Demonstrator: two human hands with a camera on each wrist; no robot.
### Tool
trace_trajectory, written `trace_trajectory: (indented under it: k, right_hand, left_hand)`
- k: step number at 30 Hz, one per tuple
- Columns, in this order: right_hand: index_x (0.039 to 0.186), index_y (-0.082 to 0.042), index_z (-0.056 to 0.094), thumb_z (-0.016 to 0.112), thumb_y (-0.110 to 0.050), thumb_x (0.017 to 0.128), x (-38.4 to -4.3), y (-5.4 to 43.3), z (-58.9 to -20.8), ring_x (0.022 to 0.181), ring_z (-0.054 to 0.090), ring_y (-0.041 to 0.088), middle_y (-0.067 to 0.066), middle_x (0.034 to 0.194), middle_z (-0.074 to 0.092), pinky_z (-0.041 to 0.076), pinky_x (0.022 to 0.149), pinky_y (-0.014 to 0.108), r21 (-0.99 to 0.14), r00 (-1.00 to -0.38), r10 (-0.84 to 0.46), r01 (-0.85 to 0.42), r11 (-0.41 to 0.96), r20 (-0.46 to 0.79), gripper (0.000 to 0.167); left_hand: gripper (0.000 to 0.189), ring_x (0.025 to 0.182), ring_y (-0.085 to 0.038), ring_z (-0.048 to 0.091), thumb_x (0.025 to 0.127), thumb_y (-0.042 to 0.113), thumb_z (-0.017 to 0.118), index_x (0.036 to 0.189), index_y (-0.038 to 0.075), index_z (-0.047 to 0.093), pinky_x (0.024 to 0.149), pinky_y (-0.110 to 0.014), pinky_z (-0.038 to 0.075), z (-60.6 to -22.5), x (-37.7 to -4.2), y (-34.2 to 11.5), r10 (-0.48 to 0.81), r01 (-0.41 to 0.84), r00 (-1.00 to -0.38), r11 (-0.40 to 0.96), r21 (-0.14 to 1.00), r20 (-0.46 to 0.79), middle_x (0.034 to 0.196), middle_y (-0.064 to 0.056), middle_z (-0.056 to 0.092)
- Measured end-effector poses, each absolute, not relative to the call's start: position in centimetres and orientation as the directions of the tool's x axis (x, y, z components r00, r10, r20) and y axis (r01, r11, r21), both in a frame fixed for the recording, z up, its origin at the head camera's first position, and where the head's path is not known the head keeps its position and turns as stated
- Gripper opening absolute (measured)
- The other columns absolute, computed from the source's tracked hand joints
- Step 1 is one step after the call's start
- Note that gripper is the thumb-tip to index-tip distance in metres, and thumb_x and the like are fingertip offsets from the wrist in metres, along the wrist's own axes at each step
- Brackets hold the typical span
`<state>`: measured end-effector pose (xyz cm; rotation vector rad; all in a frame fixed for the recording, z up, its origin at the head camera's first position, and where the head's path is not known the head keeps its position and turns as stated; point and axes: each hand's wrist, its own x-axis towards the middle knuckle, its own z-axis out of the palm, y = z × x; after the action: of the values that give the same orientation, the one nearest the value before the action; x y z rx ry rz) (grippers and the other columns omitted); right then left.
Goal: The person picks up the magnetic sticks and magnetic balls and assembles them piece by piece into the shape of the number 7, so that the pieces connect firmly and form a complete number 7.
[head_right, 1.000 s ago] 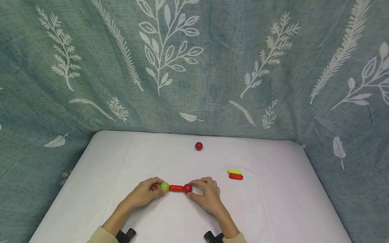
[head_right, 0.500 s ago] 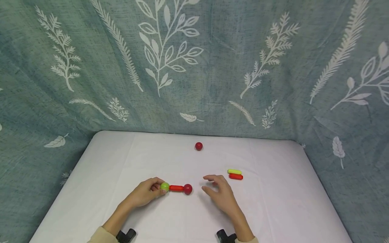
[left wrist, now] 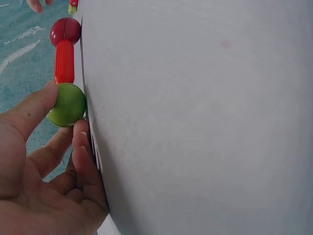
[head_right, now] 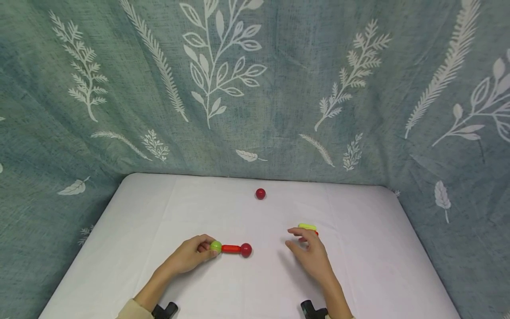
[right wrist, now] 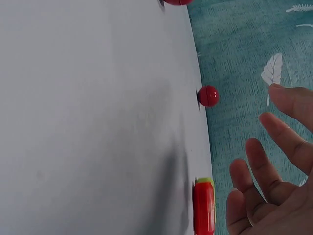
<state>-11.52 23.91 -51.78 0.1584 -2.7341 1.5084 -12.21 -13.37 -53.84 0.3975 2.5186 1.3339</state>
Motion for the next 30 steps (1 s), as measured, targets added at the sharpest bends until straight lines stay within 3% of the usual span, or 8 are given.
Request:
trace_trajectory:
  k: [10,18,25,30]
  right_hand:
    - [0.125,-0.008,0.066,0.073,-0.024,0.094,-12.0,26.6,-52.0,0.101,0.049,0.027,0.012,0.118,0.061,0.041,0.08,0.037,-0.799,-0.991,-0.061,-0.135,0.586,0.122,0.035]
    - [0.123,-0.008,0.068,0.072,-0.02,0.095,-13.6,28.9,-52.4,0.111,0.048,0.033,0.02,0.125,0.054,0.041,0.082,0.046,-0.771,-0.999,0.014,-0.022,0.637,0.04,0.031]
    - [0.116,-0.004,0.07,0.071,-0.013,0.094,-14.2,29.5,-53.1,0.081,0.046,0.025,0.026,0.121,0.062,0.039,0.063,0.033,-0.744,-0.999,0.004,-0.024,0.668,0.036,0.023]
    - [0.115,-0.002,0.069,0.071,-0.009,0.093,-14.4,29.5,-53.4,0.077,0.046,0.023,0.028,0.118,0.063,0.038,0.06,0.031,-0.738,-0.999,0.018,-0.014,0.675,0.036,0.024]
  left_hand:
    - [0.031,0.081,-0.016,0.053,0.094,0.028,0.072,0.114,0.005,0.067,0.068,-0.027,0.046,-53.7,-12.1,-13.3,0.357,0.122,-0.929,0.542,0.832,-0.097,0.09,0.0,0.058]
    - [0.031,0.082,-0.016,0.053,0.093,0.029,0.073,0.113,0.006,0.067,0.069,-0.027,0.046,-53.7,-12.1,-13.3,0.35,0.102,-0.93,0.543,0.834,-0.114,0.09,0.0,0.058]
    - [0.031,0.081,-0.015,0.052,0.093,0.029,0.073,0.114,0.006,0.067,0.069,-0.027,0.046,-53.8,-12.1,-13.3,0.349,0.108,-0.931,0.553,0.826,-0.111,0.09,0.0,0.057]
    - [0.031,0.081,-0.015,0.052,0.093,0.028,0.073,0.113,0.006,0.067,0.068,-0.027,0.046,-53.8,-12.2,-13.3,0.348,0.105,-0.931,0.547,0.831,-0.112,0.09,0.0,0.057]
